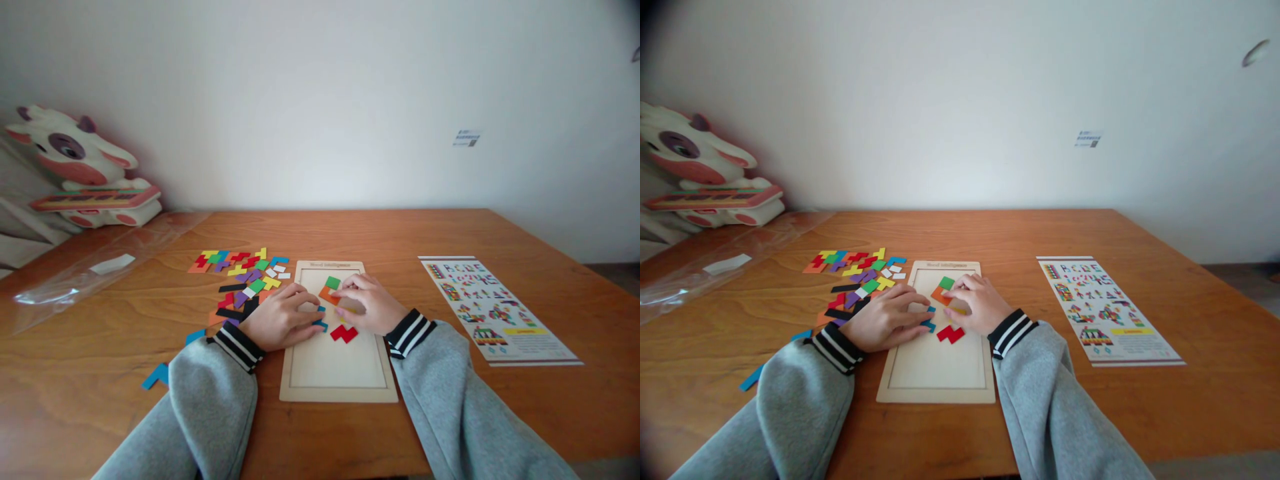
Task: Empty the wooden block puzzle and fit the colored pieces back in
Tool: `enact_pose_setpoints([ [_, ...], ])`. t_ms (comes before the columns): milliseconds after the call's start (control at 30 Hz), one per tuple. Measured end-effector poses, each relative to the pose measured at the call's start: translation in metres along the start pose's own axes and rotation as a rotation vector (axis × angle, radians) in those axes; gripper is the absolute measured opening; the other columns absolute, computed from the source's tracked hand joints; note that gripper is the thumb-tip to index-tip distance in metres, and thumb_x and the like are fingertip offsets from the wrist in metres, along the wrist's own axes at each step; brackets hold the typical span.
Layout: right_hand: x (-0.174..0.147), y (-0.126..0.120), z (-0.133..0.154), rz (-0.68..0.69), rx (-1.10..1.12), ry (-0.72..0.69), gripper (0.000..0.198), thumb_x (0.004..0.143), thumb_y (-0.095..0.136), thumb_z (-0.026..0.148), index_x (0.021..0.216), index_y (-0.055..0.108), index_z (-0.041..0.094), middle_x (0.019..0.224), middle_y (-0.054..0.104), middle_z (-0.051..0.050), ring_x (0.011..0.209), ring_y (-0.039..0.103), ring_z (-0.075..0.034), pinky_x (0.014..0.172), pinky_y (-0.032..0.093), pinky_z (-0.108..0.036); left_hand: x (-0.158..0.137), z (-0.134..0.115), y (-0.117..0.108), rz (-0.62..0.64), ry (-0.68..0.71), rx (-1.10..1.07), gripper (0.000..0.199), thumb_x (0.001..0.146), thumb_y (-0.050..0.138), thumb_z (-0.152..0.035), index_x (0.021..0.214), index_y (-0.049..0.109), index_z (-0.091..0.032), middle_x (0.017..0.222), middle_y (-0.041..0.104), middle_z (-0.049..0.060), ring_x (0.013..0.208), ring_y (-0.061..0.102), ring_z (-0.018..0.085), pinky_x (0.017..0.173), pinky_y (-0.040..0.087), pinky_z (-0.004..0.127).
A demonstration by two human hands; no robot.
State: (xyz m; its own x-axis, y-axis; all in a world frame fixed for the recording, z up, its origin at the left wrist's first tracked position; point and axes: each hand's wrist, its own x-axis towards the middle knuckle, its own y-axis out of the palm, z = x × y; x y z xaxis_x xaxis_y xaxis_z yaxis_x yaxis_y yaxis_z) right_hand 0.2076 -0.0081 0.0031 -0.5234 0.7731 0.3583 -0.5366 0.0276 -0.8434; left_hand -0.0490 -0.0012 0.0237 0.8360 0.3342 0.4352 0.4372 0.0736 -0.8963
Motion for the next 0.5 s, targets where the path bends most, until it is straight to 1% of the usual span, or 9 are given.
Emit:
enact_pose_setpoints([
  [133, 0.0004, 0.0026, 0.006, 0.038, -0.03, 0.016, 0.037, 0.086, 0.067, 0.047, 0.117, 0.072, 0.027, 0.106, 0.059, -0.009, 0.101, 0.054, -0.025, 0.092, 0.043, -0.045, -0.0003, 0.0003, 0.002, 0.023, 0.001, -0.011, 0.027, 0.096, 0.055, -0.033, 0.116, 0.069, -0.022, 0.12, 0.067, 0.01, 0.107, 0.057, 0.024, 0.095, 0.051, 0.042],
  [200, 0.0008, 0.0032, 0.0085, 0.066, -0.05, 0.032, 0.046, 0.084, 0.068, 0.052, 0.123, 0.069, 0.027, 0.108, 0.058, -0.01, 0.102, 0.053, -0.027, 0.093, 0.042, -0.047, -0.0006, 0.0004, 0.0033, 0.032, -0.027, -0.014, 0.031, 0.096, 0.055, -0.035, 0.121, 0.066, -0.021, 0.124, 0.066, 0.011, 0.112, 0.057, 0.025, 0.099, 0.05, 0.043],
  [267, 0.0011, 0.0031, 0.0092, 0.067, -0.056, 0.039, 0.053, 0.083, 0.069, 0.053, 0.128, 0.065, 0.026, 0.11, 0.058, -0.01, 0.104, 0.052, -0.027, 0.093, 0.042, -0.048, -0.0008, 0.0003, 0.0042, 0.043, -0.06, -0.022, 0.034, 0.096, 0.054, -0.036, 0.124, 0.062, -0.018, 0.125, 0.066, 0.011, 0.115, 0.058, 0.026, 0.1, 0.05, 0.044],
  [333, 0.0013, 0.0028, 0.0087, 0.049, -0.053, 0.034, 0.053, 0.083, 0.069, 0.052, 0.128, 0.065, 0.025, 0.11, 0.059, -0.01, 0.105, 0.053, -0.027, 0.094, 0.041, -0.047, -0.0006, -0.0001, 0.0043, 0.05, -0.075, -0.021, 0.033, 0.096, 0.053, -0.036, 0.122, 0.062, -0.017, 0.123, 0.067, 0.011, 0.113, 0.061, 0.025, 0.099, 0.05, 0.043],
  [500, 0.001, 0.0043, 0.0073, 0.058, -0.044, 0.003, 0.044, 0.082, 0.072, 0.05, 0.117, 0.07, 0.024, 0.105, 0.061, -0.009, 0.1, 0.054, -0.025, 0.092, 0.042, -0.044, 0.0011, 0.0, 0.0039, 0.031, -0.093, 0.039, 0.025, 0.098, 0.048, -0.028, 0.112, 0.066, -0.017, 0.115, 0.069, 0.01, 0.107, 0.064, 0.022, 0.098, 0.051, 0.042],
])
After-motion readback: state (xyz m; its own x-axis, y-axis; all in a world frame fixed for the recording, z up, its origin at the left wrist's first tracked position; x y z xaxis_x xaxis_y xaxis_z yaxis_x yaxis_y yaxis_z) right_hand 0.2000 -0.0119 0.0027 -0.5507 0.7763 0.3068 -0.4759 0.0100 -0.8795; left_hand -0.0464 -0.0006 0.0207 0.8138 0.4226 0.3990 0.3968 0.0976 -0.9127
